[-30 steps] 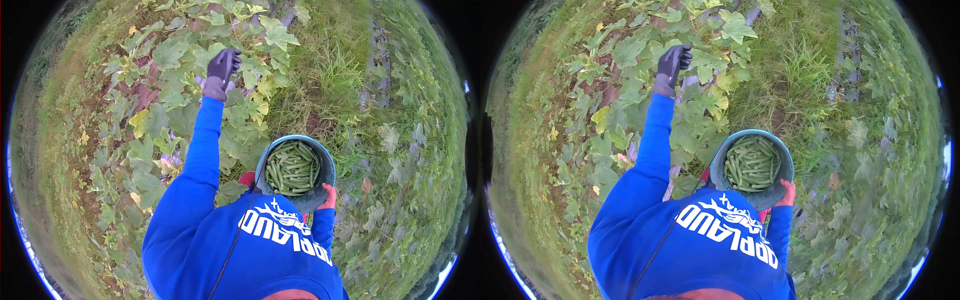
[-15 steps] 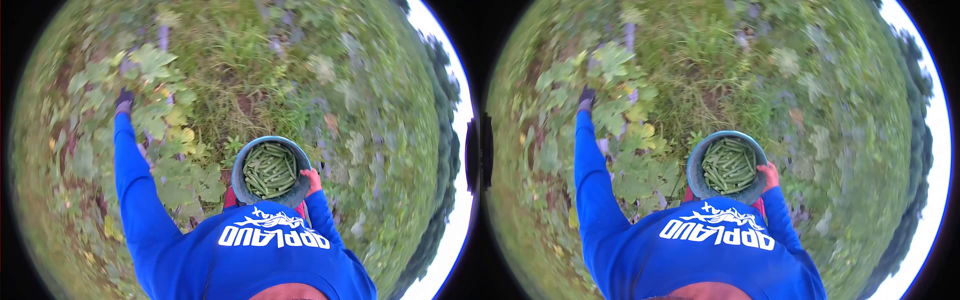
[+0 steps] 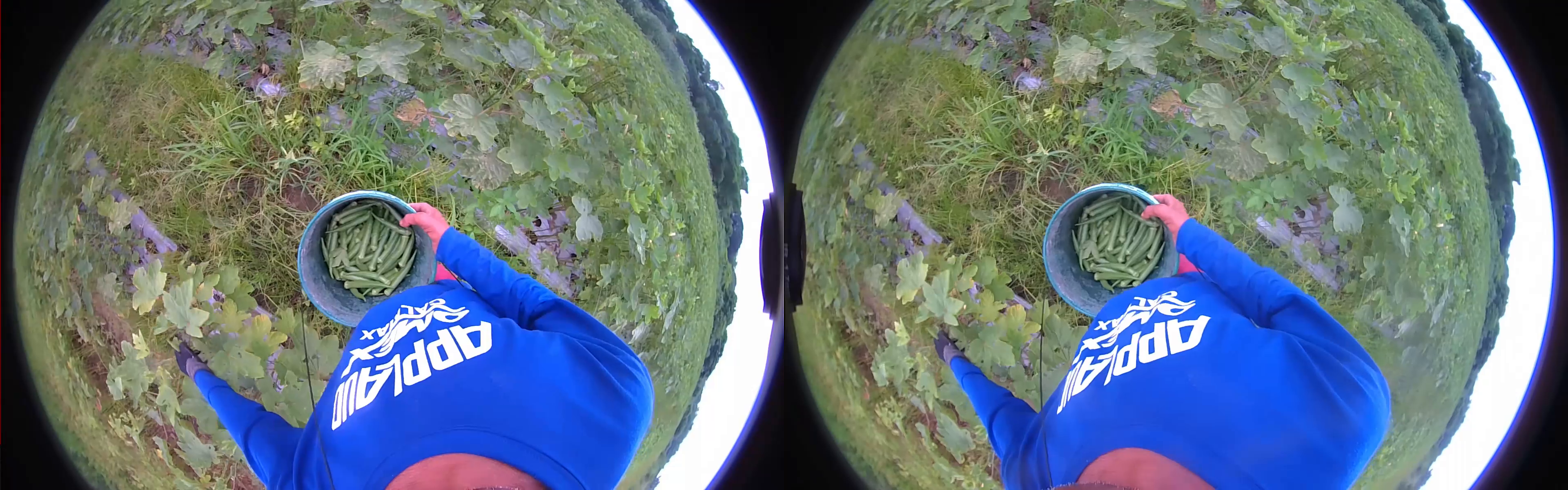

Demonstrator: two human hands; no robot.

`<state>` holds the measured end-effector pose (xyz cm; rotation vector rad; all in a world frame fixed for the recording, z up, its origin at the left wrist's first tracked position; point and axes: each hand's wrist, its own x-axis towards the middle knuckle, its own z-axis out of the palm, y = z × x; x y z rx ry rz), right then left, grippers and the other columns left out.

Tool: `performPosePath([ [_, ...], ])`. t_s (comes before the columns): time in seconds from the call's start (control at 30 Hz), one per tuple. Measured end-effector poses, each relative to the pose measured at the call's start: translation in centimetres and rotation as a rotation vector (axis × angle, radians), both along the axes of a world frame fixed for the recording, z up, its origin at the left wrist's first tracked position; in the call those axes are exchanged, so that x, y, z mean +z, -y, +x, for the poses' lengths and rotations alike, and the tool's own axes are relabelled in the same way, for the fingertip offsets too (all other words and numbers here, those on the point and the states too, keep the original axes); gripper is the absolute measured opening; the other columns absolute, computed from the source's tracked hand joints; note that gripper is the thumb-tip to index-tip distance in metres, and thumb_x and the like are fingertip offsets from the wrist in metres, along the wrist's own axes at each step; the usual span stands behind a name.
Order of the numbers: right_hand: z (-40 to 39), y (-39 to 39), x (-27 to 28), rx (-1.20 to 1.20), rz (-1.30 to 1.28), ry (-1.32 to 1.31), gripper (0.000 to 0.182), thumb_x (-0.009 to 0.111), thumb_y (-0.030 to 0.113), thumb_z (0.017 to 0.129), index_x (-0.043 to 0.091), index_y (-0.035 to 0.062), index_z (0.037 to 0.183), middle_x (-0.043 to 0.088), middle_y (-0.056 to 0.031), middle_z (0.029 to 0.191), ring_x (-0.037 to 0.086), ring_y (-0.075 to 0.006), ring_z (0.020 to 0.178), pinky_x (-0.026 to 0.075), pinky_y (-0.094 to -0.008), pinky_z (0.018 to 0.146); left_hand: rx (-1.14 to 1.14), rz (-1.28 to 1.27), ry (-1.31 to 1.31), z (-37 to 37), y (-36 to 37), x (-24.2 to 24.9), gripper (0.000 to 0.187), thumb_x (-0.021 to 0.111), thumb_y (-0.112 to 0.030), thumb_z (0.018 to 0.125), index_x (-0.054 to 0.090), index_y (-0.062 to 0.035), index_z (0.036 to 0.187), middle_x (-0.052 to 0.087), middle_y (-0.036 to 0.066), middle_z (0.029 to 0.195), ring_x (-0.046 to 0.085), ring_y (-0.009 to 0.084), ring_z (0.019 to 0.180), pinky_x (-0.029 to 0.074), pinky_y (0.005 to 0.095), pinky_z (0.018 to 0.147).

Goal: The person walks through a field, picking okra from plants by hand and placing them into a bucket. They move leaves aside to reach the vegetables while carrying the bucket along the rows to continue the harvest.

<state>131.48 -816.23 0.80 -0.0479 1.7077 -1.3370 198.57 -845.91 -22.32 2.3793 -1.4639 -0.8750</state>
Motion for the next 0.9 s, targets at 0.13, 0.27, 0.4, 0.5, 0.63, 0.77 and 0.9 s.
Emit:
performPosePath([
  [0.13, -4.8, -3.4, 2.4, 0.036, -0.049, 0.086, 0.05, 0.069, 0.007, 0.065, 0.052, -0.0049, 0.111, 0.063, -0.0094, 0.092, 0.06, -0.0169, 0.085, 0.047, -0.0295, 0.081, 0.447, 0.302, -0.139, -10.9, -12.7, 9.9, 0.044, 0.048, -0.04, 0.088, 0.062, 0.0007, 0.082, 0.057, 0.015, 0.059, 0.053, 0.0267, 0.045, 0.04, 0.0393, 0.041],
  [0.27, -4.0, -4.1, -0.9, 0.074, -0.089, 0.113, 0.049, 0.066, 0.002, 0.068, 0.051, 0.0018, 0.114, 0.059, -0.0089, 0.099, 0.059, -0.0191, 0.091, 0.048, -0.034, 0.08, -0.511, 0.292, 0.324, -11.7, -21.3, 1.4, 0.015, 0.07, -0.011, 0.073, 0.063, -0.006, 0.085, 0.066, 0.021, 0.085, 0.065, 0.0349, 0.079, 0.05, 0.0438, 0.065],
  [0.4, -3.1, -3.9, -0.9, 0.059, -0.118, 0.117, 0.053, 0.068, 0.005, 0.066, 0.049, -0.0016, 0.115, 0.058, -0.012, 0.1, 0.059, -0.0211, 0.089, 0.048, -0.0335, 0.08, 0.461, 0.337, -0.278, -16.4, -23.3, -4.8, 0.042, 0.049, -0.045, 0.085, 0.06, -0.0065, 0.074, 0.058, 0.009, 0.067, 0.051, 0.021, 0.05, 0.038, 0.0362, 0.044],
  [0.5, -3.0, -4.6, -4.1, 0.093, -0.089, 0.089, 0.044, 0.065, 0.003, 0.068, 0.051, 0.0044, 0.11, 0.06, -0.0097, 0.096, 0.06, -0.0223, 0.088, 0.05, -0.0377, 0.08, 0.749, 0.327, -0.607, -15.0, -21.7, -6.1, 0.039, 0.046, -0.045, 0.086, 0.057, -0.0094, 0.074, 0.052, 0.007, 0.06, 0.046, 0.0179, 0.046, 0.033, 0.0344, 0.039],
  [0.63, -4.4, -6.0, -4.8, 0.074, -0.089, 0.124, 0.034, 0.062, 0.005, 0.07, 0.053, 0.0064, 0.102, 0.06, -0.0076, 0.091, 0.06, -0.0231, 0.083, 0.05, -0.0375, 0.076, 0.675, 0.212, -0.812, -19.2, -29.8, -0.5, 0.03, 0.042, -0.039, 0.088, 0.052, -0.0142, 0.075, 0.043, 0.005, 0.05, 0.034, 0.0165, 0.035, 0.027, 0.0289, 0.033],
  [0.77, -4.0, -6.8, -4.3, 0.158, -0.09, 0.096, 0.035, 0.061, 0.008, 0.071, 0.053, 0.0067, 0.104, 0.058, -0.0062, 0.091, 0.058, -0.0212, 0.084, 0.048, -0.0362, 0.077, 0.527, -0.104, -1.056, -21.5, -32.9, 10.4, 0.031, 0.044, -0.034, 0.088, 0.056, -0.0057, 0.086, 0.055, 0.011, 0.056, 0.05, 0.0181, 0.038, 0.038, 0.0314, 0.033],
  [0.9, -3.8, -6.9, -0.6, 0.297, -0.127, 0.156, 0.03, 0.06, 0.008, 0.074, 0.055, 0.0055, 0.103, 0.06, -0.0073, 0.094, 0.059, -0.0214, 0.087, 0.048, -0.0355, 0.079, 0.252, -0.368, -0.938, -28.6, -32.4, 28.1, 0.023, 0.054, -0.025, 0.086, 0.058, -0.0041, 0.094, 0.06, 0.008, 0.067, 0.057, 0.0158, 0.054, 0.047, 0.0285, 0.049],
])
